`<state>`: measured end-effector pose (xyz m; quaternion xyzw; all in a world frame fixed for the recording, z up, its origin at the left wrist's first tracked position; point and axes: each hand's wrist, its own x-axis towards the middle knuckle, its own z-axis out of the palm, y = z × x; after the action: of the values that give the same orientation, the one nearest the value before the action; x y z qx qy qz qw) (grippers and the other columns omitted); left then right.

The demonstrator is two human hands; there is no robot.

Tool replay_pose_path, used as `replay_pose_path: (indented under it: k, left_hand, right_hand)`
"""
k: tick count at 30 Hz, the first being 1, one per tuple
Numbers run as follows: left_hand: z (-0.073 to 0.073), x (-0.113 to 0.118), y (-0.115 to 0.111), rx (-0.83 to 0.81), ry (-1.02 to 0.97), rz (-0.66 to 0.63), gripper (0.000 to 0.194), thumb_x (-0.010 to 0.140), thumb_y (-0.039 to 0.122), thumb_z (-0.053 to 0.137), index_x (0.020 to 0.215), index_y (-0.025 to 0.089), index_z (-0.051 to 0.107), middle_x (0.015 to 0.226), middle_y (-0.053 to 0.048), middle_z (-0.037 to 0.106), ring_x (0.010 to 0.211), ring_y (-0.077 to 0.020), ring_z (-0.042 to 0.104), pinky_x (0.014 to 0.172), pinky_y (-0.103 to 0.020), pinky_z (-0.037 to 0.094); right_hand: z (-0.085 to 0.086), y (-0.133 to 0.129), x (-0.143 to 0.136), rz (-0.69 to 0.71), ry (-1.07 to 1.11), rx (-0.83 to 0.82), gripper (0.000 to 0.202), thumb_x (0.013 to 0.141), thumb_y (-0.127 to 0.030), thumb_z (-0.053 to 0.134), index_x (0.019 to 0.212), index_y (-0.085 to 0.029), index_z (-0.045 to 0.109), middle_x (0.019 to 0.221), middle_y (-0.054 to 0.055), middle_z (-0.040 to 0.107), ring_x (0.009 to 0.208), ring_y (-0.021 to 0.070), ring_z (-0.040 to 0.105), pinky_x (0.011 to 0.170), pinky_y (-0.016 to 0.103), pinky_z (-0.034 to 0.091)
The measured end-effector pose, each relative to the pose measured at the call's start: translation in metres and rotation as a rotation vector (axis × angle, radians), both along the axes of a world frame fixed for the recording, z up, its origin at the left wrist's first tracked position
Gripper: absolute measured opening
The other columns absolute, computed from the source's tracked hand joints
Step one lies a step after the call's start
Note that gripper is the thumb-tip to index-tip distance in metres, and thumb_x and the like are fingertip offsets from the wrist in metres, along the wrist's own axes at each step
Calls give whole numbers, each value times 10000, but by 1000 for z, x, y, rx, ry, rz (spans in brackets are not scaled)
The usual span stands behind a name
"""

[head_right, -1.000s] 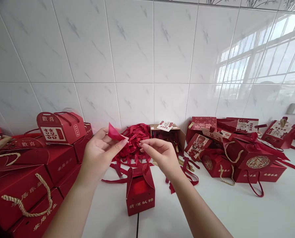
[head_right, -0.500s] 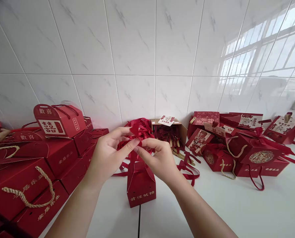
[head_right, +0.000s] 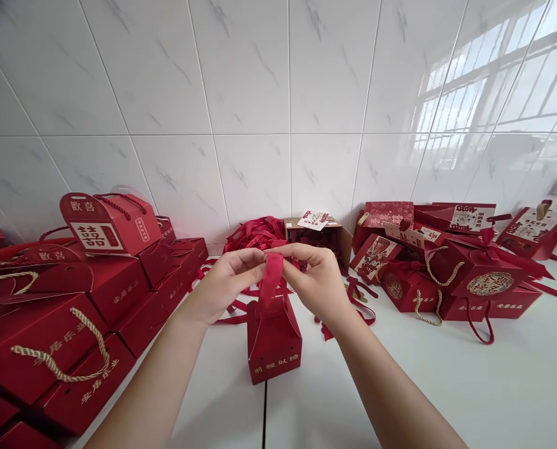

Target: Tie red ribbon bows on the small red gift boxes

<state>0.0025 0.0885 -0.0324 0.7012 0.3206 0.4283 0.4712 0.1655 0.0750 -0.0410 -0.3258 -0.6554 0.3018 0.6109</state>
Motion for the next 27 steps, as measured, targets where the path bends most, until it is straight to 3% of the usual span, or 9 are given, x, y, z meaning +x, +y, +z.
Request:
replay_pose_path:
  k: [3, 8, 14, 20, 22, 27]
  left_hand:
    - [2, 0, -3, 17, -30, -3, 257, 779, 400, 684, 918, 190, 731, 893, -43, 737, 877, -195, 670, 784, -285, 524]
    - [10, -2, -12, 83, -82, 95, 194, 790, 338, 686, 900, 186, 732, 874, -40, 726, 856, -175, 657, 787, -270, 511]
    - [7, -1, -10, 86, -287, 278, 78, 778, 255, 682, 825, 193, 689, 750, 7, 676, 711, -111, 612, 672, -213, 483]
    - [11, -2, -9, 95, -479, 341, 124, 736, 264, 735, 747, 171, 652, 711, 24, 624, 688, -90, 569, 691, -207, 469]
    - [13, -4, -11, 113, -503, 361, 137, 725, 273, 748, 742, 165, 665, 710, 18, 630, 695, -95, 575, 698, -213, 475]
    - [15, -7, -13, 126, -552, 397, 150, 685, 274, 787, 774, 169, 726, 740, 4, 683, 705, -91, 600, 703, -201, 488]
  right_hand:
    - [2, -3, 2, -14, -5, 18, 137, 770, -302, 700, 868, -237, 771, 824, 34, 743, 805, 205, 688, 719, 321, 566]
    - [6, -5, 17, -18, -77, 67, 346, 777, -270, 707, 1122, -252, 693, 1022, 45, 732, 934, 225, 689, 775, 350, 595]
    - [4, -4, 21, -76, 8, 199, 263, 806, -201, 676, 1065, -241, 709, 996, 29, 739, 908, 199, 706, 820, 342, 607]
    - [6, -7, 13, -49, 141, 152, 623, 808, -179, 671, 1384, -264, 447, 924, 21, 748, 854, 191, 717, 820, 367, 603]
    - [7, -7, 14, -45, 206, 105, 578, 794, -199, 696, 1337, -233, 500, 906, 24, 750, 858, 191, 718, 816, 359, 603]
    - [8, -5, 17, 40, 320, 14, 162, 787, -273, 722, 933, -205, 699, 847, 18, 747, 735, 164, 722, 752, 314, 603]
